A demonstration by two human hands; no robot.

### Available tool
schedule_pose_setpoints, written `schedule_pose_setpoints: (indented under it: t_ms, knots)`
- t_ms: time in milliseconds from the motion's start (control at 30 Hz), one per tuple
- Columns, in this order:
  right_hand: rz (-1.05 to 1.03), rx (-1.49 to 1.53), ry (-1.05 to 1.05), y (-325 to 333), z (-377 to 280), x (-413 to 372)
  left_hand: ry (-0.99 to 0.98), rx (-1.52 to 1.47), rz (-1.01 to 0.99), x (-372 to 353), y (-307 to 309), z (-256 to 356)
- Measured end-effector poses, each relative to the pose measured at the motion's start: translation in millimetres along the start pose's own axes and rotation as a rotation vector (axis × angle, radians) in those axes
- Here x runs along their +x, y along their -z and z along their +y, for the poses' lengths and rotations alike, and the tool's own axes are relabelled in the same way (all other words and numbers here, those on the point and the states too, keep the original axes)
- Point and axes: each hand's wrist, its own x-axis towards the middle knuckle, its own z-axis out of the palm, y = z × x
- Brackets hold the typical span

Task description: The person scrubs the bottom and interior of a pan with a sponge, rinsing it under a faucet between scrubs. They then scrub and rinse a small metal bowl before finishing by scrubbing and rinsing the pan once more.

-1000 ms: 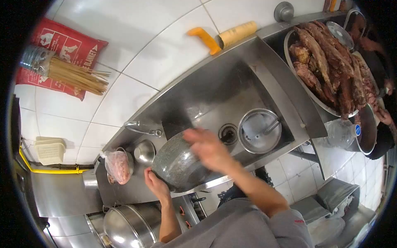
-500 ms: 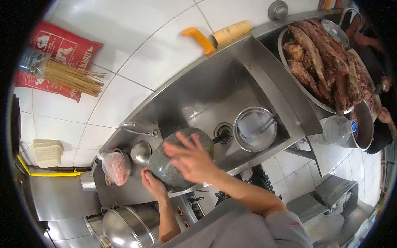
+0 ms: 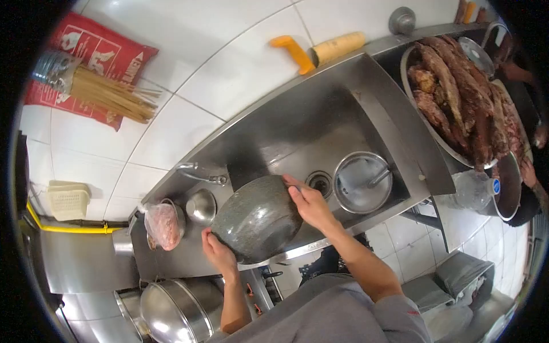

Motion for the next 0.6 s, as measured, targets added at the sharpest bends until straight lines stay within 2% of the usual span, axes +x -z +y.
schedule_pose_setpoints:
  t_ms: [33,100,133,233,300,367,400,433,500,533,600]
  knots:
    - [-0.012,0.006,0.007,-9.1,3.4,3.3,-0.016,-0.006,0.002,1.6,-0.1,-3.5]
    - [-0.025,-0.633,0.709,-43.5,-6.6,2.1,-0.030,-0.009,0.017,3.9,-3.2,-1.8]
    - [-0.138,-0.843,0.679,-69.7,-44.2,-16.9,-0.018,-0.046,-0.008,1.2,-0.3,4.6]
    - [-0.246,-0.899,0.769,-89.5,-43.4,-32.1,-0.030,-0.087,-0.052,2.8,-1.4,2.8]
    - [-0.232,-0.892,0.763,-50.1,-29.3,-23.3,-0.037,-0.078,-0.059,3.4,1.8,-0.5]
    - [0.007,-0.159,0.228,-13.4,-4.0,6.7,-0.045,-0.043,-0.052,2.3,-0.3,-0.1]
    - [0.028,-0.371,0.271,-23.5,-14.2,9.8,-0.048,-0.042,-0.056,1.3,3.2,-1.9]
    - [0.041,-0.376,0.284,-44.4,-36.2,8.2,-0.032,-0.086,-0.054,3.9,0.4,-5.3]
    - [-0.299,-1.054,0.672,-88.4,-69.8,-18.1,-0.001,-0.118,-0.075,-1.0,4.1,-12.4]
    - [-0.284,-1.058,0.665,-89.5,-64.5,-26.8,0.041,-0.184,-0.092,0.4,4.9,-15.1]
    - [-0.181,-0.952,0.826,-91.0,-48.8,-32.9,0.045,-0.225,-0.121,2.8,1.9,-4.4]
